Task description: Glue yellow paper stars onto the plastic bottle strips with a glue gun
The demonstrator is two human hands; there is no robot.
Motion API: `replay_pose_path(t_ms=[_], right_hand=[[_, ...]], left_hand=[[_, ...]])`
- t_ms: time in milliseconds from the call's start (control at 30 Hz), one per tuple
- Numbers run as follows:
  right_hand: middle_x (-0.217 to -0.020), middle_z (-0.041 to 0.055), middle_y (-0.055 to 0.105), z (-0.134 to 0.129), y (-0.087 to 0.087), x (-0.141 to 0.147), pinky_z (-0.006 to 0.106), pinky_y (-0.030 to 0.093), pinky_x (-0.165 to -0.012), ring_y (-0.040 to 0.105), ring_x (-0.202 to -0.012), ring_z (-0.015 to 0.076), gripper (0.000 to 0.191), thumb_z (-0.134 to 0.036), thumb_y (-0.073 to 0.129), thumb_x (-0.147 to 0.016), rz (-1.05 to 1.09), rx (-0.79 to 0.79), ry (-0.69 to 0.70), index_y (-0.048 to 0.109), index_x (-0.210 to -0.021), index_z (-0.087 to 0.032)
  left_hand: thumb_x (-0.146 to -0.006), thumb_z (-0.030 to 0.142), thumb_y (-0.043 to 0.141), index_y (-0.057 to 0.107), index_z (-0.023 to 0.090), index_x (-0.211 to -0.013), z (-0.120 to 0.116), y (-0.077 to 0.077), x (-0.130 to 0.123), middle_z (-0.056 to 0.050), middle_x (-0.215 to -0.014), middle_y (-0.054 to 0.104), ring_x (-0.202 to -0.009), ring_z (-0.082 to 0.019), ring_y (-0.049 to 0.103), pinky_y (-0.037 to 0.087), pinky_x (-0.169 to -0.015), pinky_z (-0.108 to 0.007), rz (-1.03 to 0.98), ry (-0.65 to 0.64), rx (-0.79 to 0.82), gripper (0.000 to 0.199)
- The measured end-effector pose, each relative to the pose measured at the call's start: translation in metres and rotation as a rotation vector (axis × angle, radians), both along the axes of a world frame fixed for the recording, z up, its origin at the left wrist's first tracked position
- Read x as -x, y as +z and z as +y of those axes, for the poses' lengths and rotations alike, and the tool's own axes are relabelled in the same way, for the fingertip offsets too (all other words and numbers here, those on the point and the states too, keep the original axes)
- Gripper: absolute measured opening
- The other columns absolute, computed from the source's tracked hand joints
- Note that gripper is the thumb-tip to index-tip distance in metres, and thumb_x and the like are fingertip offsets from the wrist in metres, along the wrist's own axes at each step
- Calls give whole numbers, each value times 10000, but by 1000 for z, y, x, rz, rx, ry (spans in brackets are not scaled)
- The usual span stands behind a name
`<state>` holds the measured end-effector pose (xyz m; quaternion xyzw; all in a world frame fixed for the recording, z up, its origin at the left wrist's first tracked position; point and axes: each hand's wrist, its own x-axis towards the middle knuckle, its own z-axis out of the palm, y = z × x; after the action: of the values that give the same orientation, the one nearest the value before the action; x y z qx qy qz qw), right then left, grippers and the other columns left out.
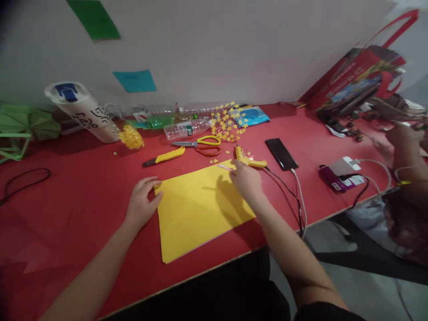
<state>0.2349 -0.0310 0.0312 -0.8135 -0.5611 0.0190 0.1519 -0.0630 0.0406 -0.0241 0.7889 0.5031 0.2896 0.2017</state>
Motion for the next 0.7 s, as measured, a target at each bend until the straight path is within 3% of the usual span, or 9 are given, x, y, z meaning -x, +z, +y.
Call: replay_pose_path(t_ms=[133, 267, 433, 567, 700], right_hand=[[-750, 114, 656, -7, -26, -65, 335, 403, -578, 590, -648, 246, 410, -215, 508, -822, -12, 46, -151, 590, -1222, -187], [-755, 88, 644, 0, -37, -87, 346, 443, -660, 623, -700, 244, 328, -217, 509, -825, 12, 31, -140, 636, -1127, -232], [-750, 113, 641, 5, -32, -108, 375, 446, -724, 629, -765, 253, 248, -167, 490, -809, 79, -61, -125, 665, -981, -192], [-956, 168, 657, 1, -17, -103, 435, 453, -823, 622, -902, 282, 357, -127, 453, -779, 158, -224, -121, 620, -1092, -159], [-956, 104, 664, 2, 1, -62, 345, 505, -771, 636, -887, 207, 311, -197, 321, -886, 324, -329, 69, 630, -925, -203]], left_hand=[[-837, 353, 466, 630, 178, -1000, 2, 0, 1, -136, -1159, 639, -1118, -295, 575, 440, -998, -445, 36, -31, -36, 290], [-818, 381, 478, 618, 210, -1027, 3, -1, 3, -106, -1224, 647, -1156, -289, 568, 425, -1020, -445, 77, -25, -33, 305], [-815, 387, 471, 603, 210, -1066, 3, 2, 4, -100, -1181, 676, -1127, -282, 582, 432, -1018, -452, 90, -48, -29, 334], [-811, 385, 476, 593, 199, -1101, 0, 2, 4, -117, -1256, 631, -1181, -292, 560, 439, -1028, -466, 69, -36, -12, 364], [-797, 389, 497, 604, 202, -1087, -1, 4, 3, -128, -1353, 541, -1203, -282, 543, 506, -940, -396, 24, 41, -29, 362]])
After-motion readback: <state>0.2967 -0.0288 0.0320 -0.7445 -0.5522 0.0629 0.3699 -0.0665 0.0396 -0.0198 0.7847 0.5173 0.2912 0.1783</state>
